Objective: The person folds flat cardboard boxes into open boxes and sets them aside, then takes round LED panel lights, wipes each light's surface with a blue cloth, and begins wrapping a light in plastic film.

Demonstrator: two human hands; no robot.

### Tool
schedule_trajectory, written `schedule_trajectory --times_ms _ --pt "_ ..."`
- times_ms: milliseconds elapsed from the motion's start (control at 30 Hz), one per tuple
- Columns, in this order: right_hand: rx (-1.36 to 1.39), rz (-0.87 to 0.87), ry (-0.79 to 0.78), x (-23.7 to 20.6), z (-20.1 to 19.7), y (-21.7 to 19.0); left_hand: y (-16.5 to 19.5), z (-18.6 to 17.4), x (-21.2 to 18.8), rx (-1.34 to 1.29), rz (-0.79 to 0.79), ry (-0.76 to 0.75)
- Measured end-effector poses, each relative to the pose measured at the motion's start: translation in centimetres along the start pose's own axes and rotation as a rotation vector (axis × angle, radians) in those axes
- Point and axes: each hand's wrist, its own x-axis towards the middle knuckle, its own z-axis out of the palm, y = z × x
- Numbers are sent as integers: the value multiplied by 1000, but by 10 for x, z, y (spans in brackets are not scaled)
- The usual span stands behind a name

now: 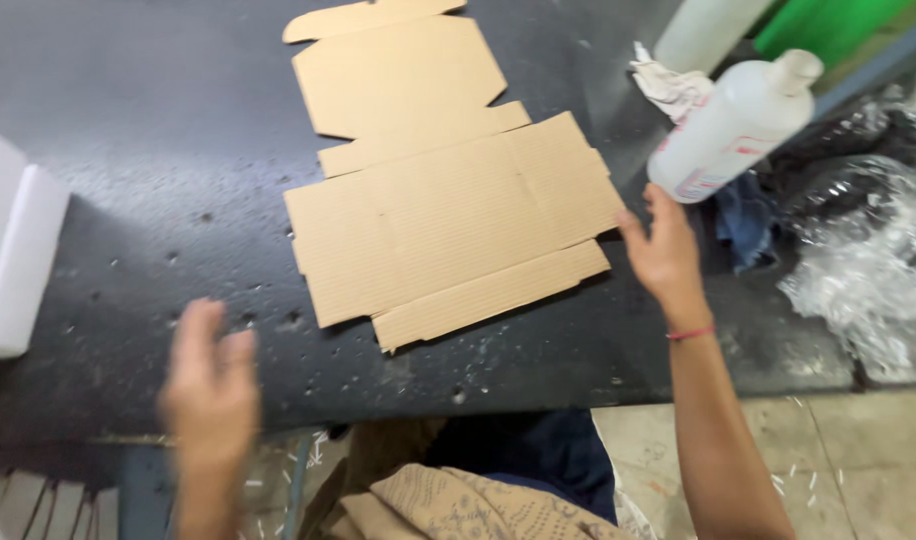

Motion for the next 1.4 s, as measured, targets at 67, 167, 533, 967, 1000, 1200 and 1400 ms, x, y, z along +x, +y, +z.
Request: schedule_trajectory --times_ms 67,167,533,967,1000,1200,1400 --pt "9 -4 -63 1 15 9 15 56 13 8 82 -94" --pt "69 62 -112 -6 23 10 24 104 19 32 124 -96" --pt "421 109 -69 -34 -3 -46 56 80 50 -20 -60 -113" --pt "1494 722 -189 -31 38 -54 26 111 57 -1459 -543 -194" --pt "1479 679 -172 -32 37 -58 26 116 58 -1454 -503 -198" --pt "1115 482 -210 -41 51 -122 75 151 29 -160 358 -187" --pt "258 -84 -409 -54 76 -164 94 174 16 286 469 -353"
